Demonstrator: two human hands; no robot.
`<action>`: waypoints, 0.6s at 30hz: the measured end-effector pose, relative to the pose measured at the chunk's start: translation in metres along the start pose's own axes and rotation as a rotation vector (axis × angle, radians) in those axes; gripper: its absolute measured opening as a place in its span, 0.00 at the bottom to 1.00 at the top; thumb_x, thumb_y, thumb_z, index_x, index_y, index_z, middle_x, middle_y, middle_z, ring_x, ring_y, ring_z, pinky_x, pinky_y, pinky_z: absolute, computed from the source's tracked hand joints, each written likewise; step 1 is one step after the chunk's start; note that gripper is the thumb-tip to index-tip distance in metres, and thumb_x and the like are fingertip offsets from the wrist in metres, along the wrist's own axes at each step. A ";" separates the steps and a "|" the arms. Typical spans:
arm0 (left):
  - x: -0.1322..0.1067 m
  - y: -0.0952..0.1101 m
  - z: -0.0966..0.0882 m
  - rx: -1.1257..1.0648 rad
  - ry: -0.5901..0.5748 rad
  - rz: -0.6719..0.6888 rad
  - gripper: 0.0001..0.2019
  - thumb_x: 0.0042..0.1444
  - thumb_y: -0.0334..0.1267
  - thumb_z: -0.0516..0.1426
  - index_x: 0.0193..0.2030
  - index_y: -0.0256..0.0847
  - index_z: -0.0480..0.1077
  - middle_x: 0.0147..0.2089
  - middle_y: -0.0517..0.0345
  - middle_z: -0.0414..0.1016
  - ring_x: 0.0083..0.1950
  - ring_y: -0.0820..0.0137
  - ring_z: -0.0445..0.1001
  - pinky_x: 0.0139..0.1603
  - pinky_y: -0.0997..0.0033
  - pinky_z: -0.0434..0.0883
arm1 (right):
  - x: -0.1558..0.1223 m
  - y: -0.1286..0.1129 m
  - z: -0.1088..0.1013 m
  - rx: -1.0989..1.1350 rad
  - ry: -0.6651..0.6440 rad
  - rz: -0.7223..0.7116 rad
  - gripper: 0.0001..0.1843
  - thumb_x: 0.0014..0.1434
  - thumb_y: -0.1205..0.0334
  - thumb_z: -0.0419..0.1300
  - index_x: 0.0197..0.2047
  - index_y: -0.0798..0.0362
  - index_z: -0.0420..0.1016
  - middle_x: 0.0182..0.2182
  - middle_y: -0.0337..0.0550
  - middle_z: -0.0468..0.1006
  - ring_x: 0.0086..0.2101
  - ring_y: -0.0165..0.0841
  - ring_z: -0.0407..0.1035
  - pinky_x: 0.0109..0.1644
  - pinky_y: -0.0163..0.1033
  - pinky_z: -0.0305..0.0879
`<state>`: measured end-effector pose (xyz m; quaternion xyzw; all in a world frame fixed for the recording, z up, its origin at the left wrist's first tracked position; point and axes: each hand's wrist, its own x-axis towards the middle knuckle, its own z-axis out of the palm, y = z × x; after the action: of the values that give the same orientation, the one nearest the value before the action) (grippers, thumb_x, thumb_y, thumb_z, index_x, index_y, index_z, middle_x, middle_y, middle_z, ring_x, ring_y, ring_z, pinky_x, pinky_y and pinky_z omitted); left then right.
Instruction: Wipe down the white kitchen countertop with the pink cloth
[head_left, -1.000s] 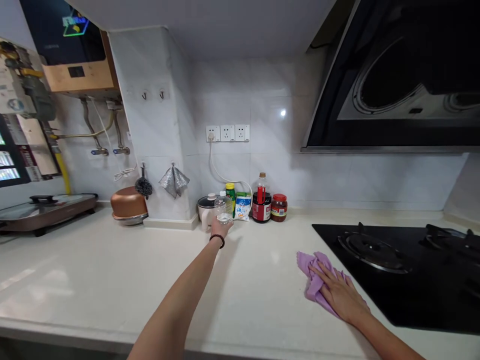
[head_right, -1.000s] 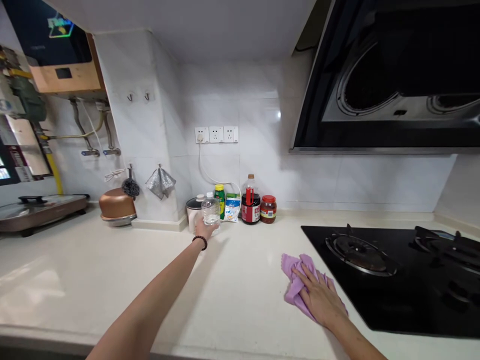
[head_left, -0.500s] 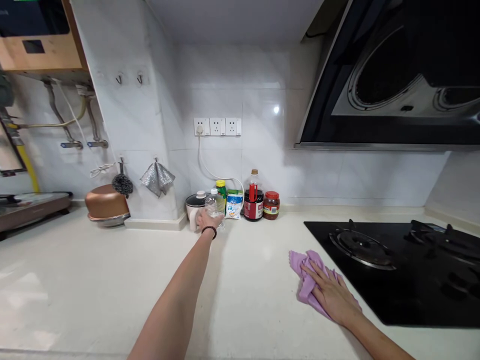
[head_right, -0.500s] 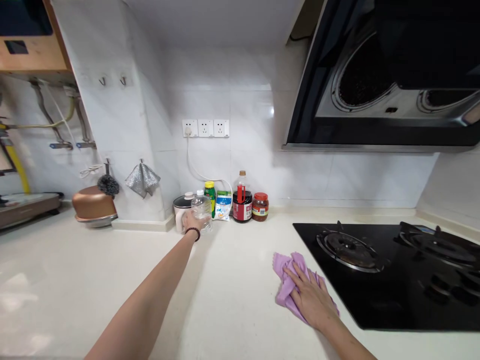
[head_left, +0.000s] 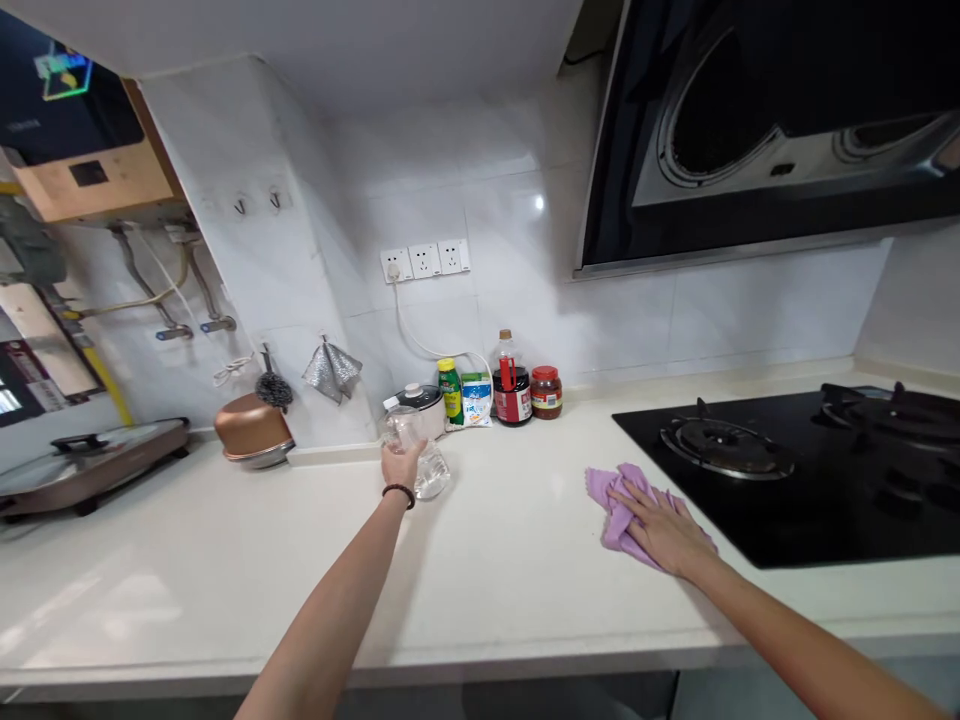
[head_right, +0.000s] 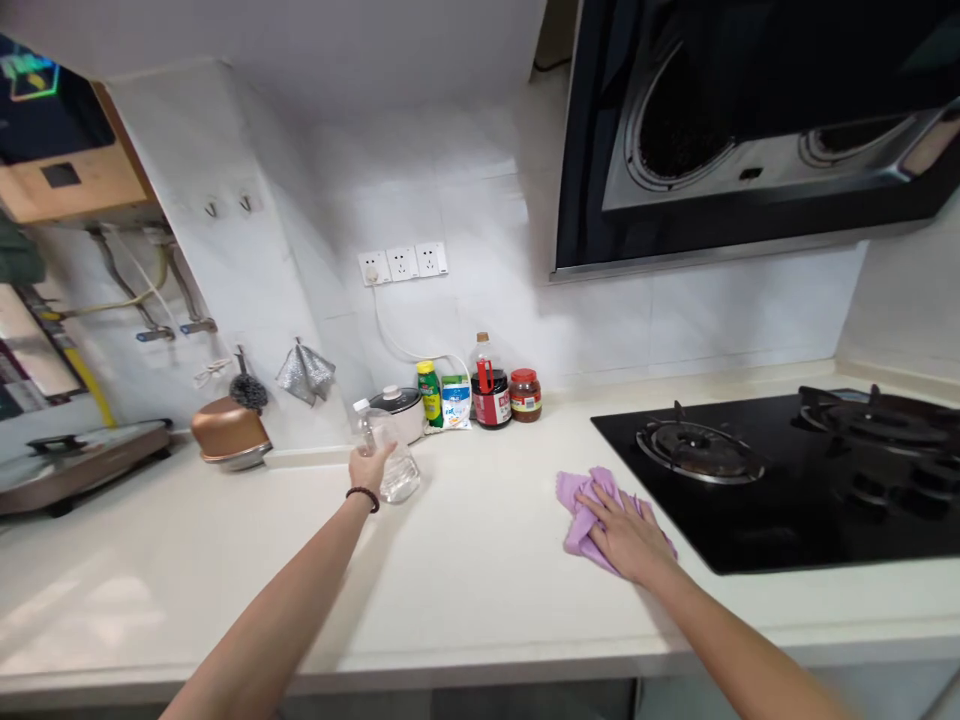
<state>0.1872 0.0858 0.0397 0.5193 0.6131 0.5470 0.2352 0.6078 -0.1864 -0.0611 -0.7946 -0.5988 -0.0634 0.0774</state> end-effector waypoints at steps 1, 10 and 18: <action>0.000 -0.002 -0.015 0.045 0.004 0.016 0.30 0.51 0.51 0.69 0.54 0.38 0.67 0.54 0.45 0.79 0.55 0.56 0.79 0.58 0.58 0.74 | 0.001 0.000 0.000 0.010 -0.004 0.000 0.33 0.73 0.46 0.40 0.77 0.34 0.60 0.77 0.33 0.49 0.73 0.55 0.48 0.75 0.67 0.47; -0.017 0.025 -0.124 0.913 -0.372 0.515 0.38 0.48 0.40 0.68 0.66 0.41 0.63 0.65 0.40 0.75 0.64 0.49 0.74 0.63 0.54 0.67 | 0.004 -0.004 0.002 0.060 0.026 0.014 0.33 0.73 0.47 0.41 0.77 0.34 0.61 0.77 0.33 0.51 0.72 0.57 0.50 0.74 0.68 0.46; -0.089 0.070 -0.087 1.325 -0.547 0.938 0.35 0.49 0.29 0.64 0.66 0.39 0.65 0.63 0.38 0.74 0.63 0.46 0.71 0.63 0.50 0.62 | 0.004 -0.005 -0.002 0.078 0.001 0.022 0.33 0.72 0.47 0.41 0.77 0.34 0.61 0.77 0.33 0.50 0.72 0.56 0.48 0.75 0.67 0.44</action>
<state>0.1697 -0.0403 0.1041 0.8632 0.4497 -0.0280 -0.2278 0.6036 -0.1815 -0.0576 -0.7976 -0.5920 -0.0396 0.1091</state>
